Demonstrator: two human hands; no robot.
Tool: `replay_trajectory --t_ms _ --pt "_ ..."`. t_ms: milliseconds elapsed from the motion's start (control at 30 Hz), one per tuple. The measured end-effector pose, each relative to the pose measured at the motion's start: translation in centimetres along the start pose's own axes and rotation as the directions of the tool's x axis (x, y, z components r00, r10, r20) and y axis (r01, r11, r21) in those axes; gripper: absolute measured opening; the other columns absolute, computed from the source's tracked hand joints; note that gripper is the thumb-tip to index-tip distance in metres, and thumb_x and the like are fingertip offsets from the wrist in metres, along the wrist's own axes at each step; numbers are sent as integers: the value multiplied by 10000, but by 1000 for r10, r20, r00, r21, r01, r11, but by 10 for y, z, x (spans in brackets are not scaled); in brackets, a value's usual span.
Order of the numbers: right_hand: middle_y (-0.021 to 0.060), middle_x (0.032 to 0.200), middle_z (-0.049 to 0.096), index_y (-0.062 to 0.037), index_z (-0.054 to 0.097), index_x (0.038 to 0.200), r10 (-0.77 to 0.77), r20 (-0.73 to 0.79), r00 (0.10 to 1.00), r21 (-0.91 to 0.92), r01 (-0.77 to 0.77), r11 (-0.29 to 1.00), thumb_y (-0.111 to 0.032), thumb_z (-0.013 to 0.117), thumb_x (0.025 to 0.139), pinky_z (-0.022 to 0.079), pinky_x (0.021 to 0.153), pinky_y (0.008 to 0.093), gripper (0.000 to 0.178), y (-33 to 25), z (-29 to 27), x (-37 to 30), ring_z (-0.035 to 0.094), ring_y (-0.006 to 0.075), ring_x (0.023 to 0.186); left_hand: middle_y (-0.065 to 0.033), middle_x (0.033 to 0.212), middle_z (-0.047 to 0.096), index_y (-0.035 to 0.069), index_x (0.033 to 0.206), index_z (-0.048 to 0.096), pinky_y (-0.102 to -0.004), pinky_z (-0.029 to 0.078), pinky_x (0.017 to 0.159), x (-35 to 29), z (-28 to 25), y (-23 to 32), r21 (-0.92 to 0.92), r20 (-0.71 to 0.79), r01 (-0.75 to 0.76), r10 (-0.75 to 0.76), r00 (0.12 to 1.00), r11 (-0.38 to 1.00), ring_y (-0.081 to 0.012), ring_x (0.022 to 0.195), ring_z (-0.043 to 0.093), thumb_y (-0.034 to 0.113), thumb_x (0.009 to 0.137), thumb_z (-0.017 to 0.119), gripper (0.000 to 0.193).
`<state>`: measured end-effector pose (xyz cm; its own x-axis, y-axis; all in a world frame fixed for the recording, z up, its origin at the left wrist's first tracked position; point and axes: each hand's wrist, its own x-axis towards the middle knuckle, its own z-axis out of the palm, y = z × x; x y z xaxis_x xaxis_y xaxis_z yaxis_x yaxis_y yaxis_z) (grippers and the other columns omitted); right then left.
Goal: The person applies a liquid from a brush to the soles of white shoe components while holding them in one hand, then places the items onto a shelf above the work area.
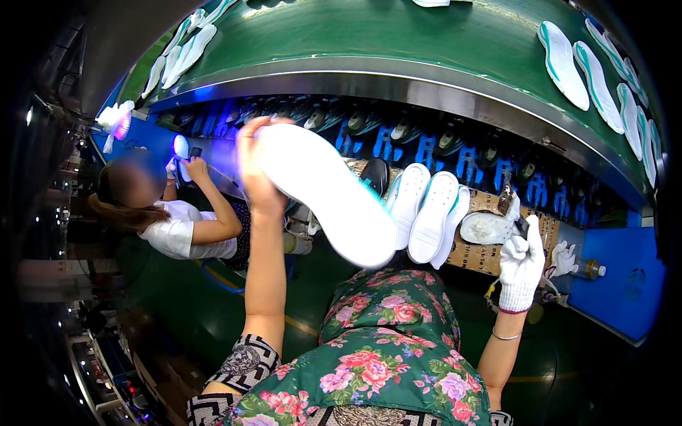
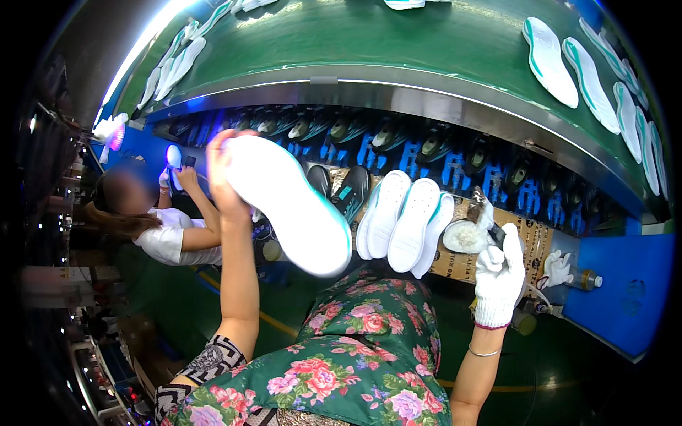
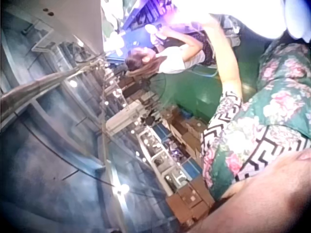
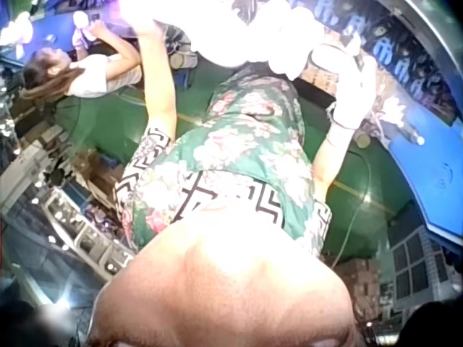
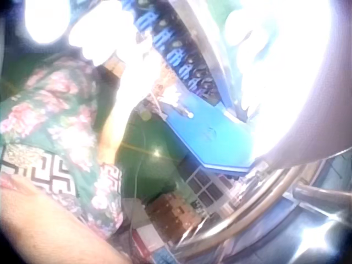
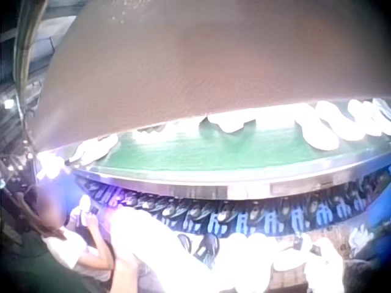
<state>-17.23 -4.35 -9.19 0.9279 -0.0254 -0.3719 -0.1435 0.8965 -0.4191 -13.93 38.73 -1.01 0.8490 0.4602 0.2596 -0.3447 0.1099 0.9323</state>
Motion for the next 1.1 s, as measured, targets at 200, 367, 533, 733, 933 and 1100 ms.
replay_trajectory --t_ms 200,367,533,733,933,1100 --pt "94 804 621 64 607 1076 82 151 985 -259 -40 965 -36 631 875 402 478 184 225 42 76 -35 533 91 567 -130 1031 667 -43 1191 564 -303 546 817 -85 43 -81 73 436 621 -585 684 780 -177 895 667 272 912 526 422" --pt "83 742 647 57 675 995 120 163 979 -456 -33 890 9 649 834 421 501 207 170 70 104 -45 587 122 583 -175 1241 593 30 1351 471 -443 458 998 -159 65 -93 -288 469 913 -789 397 288 -302 1148 583 606 948 339 715" --pt "83 802 665 46 682 972 36 299 954 -624 166 764 25 683 816 461 548 218 157 69 102 -41 628 125 651 -212 1208 599 68 1448 357 -517 460 974 -184 60 -76 -213 888 976 -409 212 46 -378 1099 600 814 846 149 981" --pt "74 829 689 40 702 952 -174 619 766 -688 636 350 24 728 786 510 641 239 168 70 104 -32 644 124 711 -176 1055 653 55 1304 501 -444 561 810 -151 87 -60 -418 586 887 -686 430 198 -325 915 672 854 807 84 1029" --pt "95 864 690 0 716 952 -229 815 533 -555 831 -38 -1 766 729 510 681 281 229 67 118 -17 651 183 749 -143 1168 611 68 1414 372 -431 557 836 -146 112 -49 -464 542 854 -687 484 236 -283 971 656 851 812 77 1031" --pt "100 846 695 -59 726 959 -109 919 378 -392 857 -333 3 749 712 532 697 311 256 72 119 -22 680 243 754 -126 1483 385 78 1507 226 -423 352 1111 -147 105 -65 -202 622 859 -616 484 471 -282 1343 411 806 858 143 979"
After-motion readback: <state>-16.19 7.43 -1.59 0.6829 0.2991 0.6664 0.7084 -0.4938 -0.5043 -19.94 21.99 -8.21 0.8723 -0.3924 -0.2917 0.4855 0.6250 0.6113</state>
